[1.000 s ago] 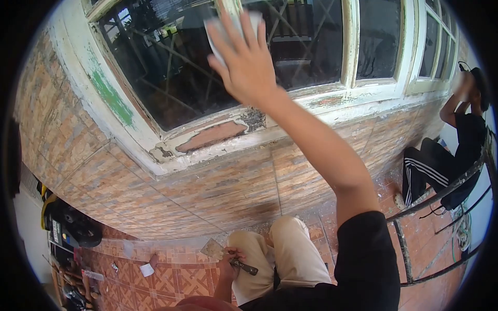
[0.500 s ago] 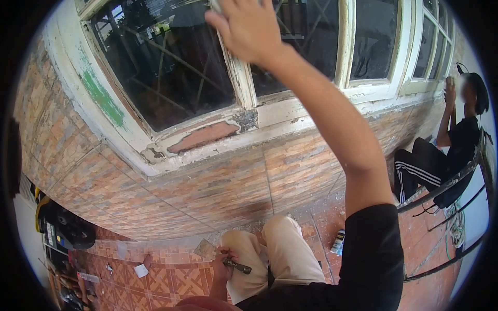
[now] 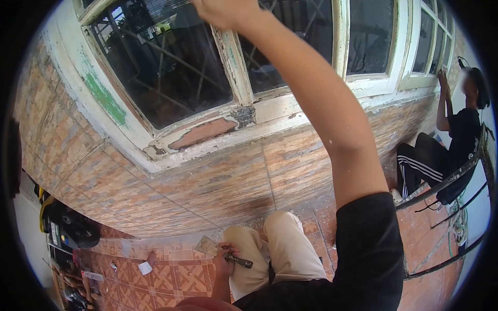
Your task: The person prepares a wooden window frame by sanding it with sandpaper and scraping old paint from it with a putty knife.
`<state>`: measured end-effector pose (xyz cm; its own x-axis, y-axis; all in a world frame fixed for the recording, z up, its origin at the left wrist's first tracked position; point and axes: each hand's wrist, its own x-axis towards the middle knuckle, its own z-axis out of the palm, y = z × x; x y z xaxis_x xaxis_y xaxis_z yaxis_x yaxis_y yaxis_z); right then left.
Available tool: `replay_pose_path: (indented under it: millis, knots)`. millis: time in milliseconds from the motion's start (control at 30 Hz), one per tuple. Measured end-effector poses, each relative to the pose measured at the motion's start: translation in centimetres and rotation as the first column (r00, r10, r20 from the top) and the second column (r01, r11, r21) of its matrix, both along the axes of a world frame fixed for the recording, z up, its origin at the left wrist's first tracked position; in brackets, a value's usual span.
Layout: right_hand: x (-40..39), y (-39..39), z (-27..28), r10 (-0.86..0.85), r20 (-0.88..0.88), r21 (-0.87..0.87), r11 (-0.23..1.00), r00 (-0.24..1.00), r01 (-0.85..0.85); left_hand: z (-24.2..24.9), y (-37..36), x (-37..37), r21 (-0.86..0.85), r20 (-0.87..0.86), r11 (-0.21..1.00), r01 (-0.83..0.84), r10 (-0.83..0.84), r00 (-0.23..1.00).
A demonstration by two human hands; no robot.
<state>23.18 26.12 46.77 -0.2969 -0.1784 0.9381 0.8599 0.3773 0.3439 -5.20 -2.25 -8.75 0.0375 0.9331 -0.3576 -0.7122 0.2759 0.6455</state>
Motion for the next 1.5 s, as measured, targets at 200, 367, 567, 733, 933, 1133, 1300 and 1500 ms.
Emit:
replay_pose_path:
  millis: [200, 367, 567, 733, 933, 1133, 1300, 1500]
  knots:
    - [2.8, -2.2, -12.8, 0.002, 0.486, -0.241, 0.961, 0.874, 0.132, -0.5, -0.4, -0.4, 0.019, -0.006, 0.998, 0.052, -0.052, 0.999]
    - [5.6, -1.2, -4.4, 0.196, 0.674, -0.227, 0.972, 0.712, -0.053, 0.2, 0.0, 0.0, 0.059, -0.117, 0.995, 0.079, -0.071, 0.991]
    - [3.7, -2.1, -3.8, -0.003, 0.264, -0.542, 0.827, 0.964, 0.151, 0.6, -0.7, -0.1, 0.052, -0.051, 0.999, 0.014, -0.011, 0.999]
    - [5.1, 0.4, -3.3, 0.068, 0.706, -0.070, 0.997, 0.704, -0.026, -1.0, 0.1, -0.2, 0.044, -0.046, 0.998, 0.037, -0.034, 0.998]
    - [4.7, -0.9, -3.6, 0.147, 0.859, -0.189, 0.981, 0.490, 0.037, -0.9, 0.0, -0.3, 0.049, -0.051, 0.998, 0.050, -0.047, 0.998]
    - [3.1, 0.8, -3.3, 0.141, 0.266, -0.115, 0.987, 0.953, -0.114, -0.4, 0.0, -0.2, 0.027, -0.003, 0.998, 0.062, -0.062, 0.998]
    - [4.6, 0.3, -1.3, 0.106, 0.586, -0.130, 0.991, 0.803, -0.036, -1.4, 0.2, -0.4, 0.030, 0.008, 0.999, 0.035, -0.035, 0.999]
    - [3.2, 0.5, -2.7, 0.084, 0.863, -0.110, 0.994, 0.499, 0.022, -0.8, -0.1, -0.3, -0.010, -0.007, 1.000, 0.022, -0.022, 1.000]
